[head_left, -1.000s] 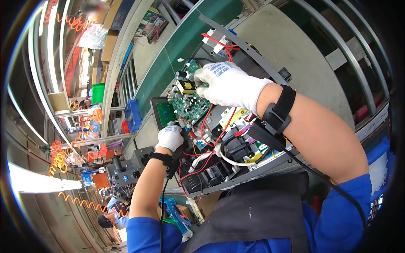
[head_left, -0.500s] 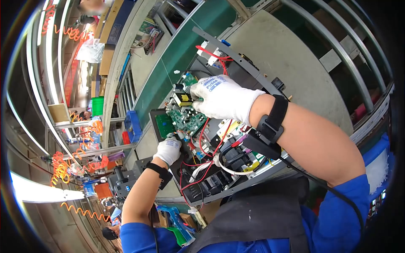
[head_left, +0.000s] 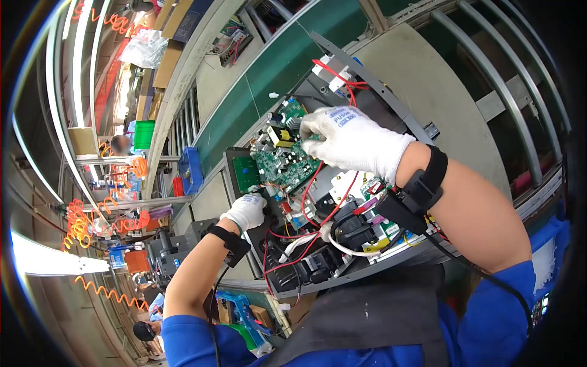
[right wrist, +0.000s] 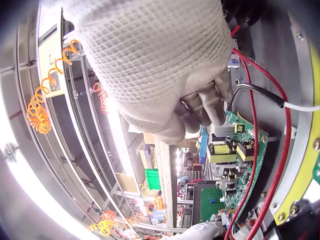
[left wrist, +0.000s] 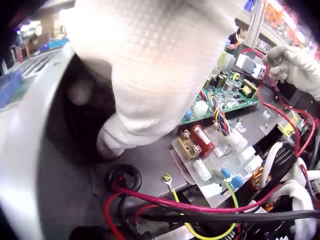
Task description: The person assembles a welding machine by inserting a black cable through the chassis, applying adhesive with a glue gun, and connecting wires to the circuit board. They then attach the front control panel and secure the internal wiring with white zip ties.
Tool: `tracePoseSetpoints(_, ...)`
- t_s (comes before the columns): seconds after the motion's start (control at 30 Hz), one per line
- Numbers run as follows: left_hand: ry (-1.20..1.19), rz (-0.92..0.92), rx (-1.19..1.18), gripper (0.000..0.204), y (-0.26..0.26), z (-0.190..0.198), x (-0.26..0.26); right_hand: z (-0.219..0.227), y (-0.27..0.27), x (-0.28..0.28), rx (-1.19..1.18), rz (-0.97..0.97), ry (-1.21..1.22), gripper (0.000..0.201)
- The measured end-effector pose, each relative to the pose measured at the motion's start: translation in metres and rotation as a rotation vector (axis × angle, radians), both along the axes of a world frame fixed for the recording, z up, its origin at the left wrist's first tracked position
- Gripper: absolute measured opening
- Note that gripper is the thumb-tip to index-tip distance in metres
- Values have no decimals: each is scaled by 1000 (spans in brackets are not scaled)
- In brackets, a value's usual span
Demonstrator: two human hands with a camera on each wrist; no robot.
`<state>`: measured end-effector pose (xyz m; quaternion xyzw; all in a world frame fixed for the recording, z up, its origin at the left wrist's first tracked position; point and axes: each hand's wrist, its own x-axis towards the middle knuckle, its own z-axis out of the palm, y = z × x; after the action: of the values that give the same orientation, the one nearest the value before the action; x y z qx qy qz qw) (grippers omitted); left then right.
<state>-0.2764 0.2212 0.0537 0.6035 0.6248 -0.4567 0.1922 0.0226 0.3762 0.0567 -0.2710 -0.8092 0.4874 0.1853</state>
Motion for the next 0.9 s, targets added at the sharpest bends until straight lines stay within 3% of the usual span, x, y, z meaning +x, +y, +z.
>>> tracePoseSetpoints(0.1, 187, -112, -2, 30, -2, -7, 9, -15, -1, -6, 111, -56, 42, 30)
tracePoseSetpoints(0.13, 203, -182, 122, 28, -8, -11, 13, -8, 0, -3, 60, -16, 18, 28)
tracePoseSetpoints(0.23, 175, -119, 75, 25, -3, -12, 21, 6, 1, 3, -99, 10, -55, 28)
tracePoseSetpoints(0.37, 137, 29, 171, 24, -9, -13, 13, 0, 0, -2, 60, -32, 38, 28)
tracePoseSetpoints(0.43, 90, 67, 168, 24, -11, -7, 10, -2, 0, -2, -16, -13, -7, 29)
tracePoseSetpoints(0.5, -53, 193, 132, 26, -5, 1, 5, -4, 0, -2, 31, -29, 10, 30)
tracePoseSetpoints(0.53, -337, 349, 232, 28, 1, 14, 4, -11, 0, -4, 92, -37, 43, 31)
tracePoseSetpoints(0.57, -425, 291, 363, 30, 10, 33, 16, -12, 0, -2, 95, -33, 39, 31)
tracePoseSetpoints(0.63, -489, 435, 562, 29, 19, 71, 16, -8, 0, -3, 101, 1, 9, 29)
tracePoseSetpoints(0.67, -688, 705, 749, 30, 13, 86, 19, -7, 1, -4, 18, 31, -23, 28)
tracePoseSetpoints(0.7, -668, 746, 796, 29, 7, 109, 22, -2, 1, -2, -28, 29, -49, 27)
tracePoseSetpoints(0.77, -711, 860, 1027, 27, -25, 117, 5, -17, 1, -7, 177, -21, 125, 28)
tracePoseSetpoints(0.83, -571, 896, 1091, 28, -71, 100, -31, -13, -1, -4, 115, -15, 88, 27)
tracePoseSetpoints(0.87, -595, 867, 1091, 29, -98, 82, -49, -5, -2, -6, -37, -5, 57, 24)
tracePoseSetpoints(0.9, -586, 804, 1052, 32, -121, 66, -59, -13, -1, -10, 6, 8, 132, 20)
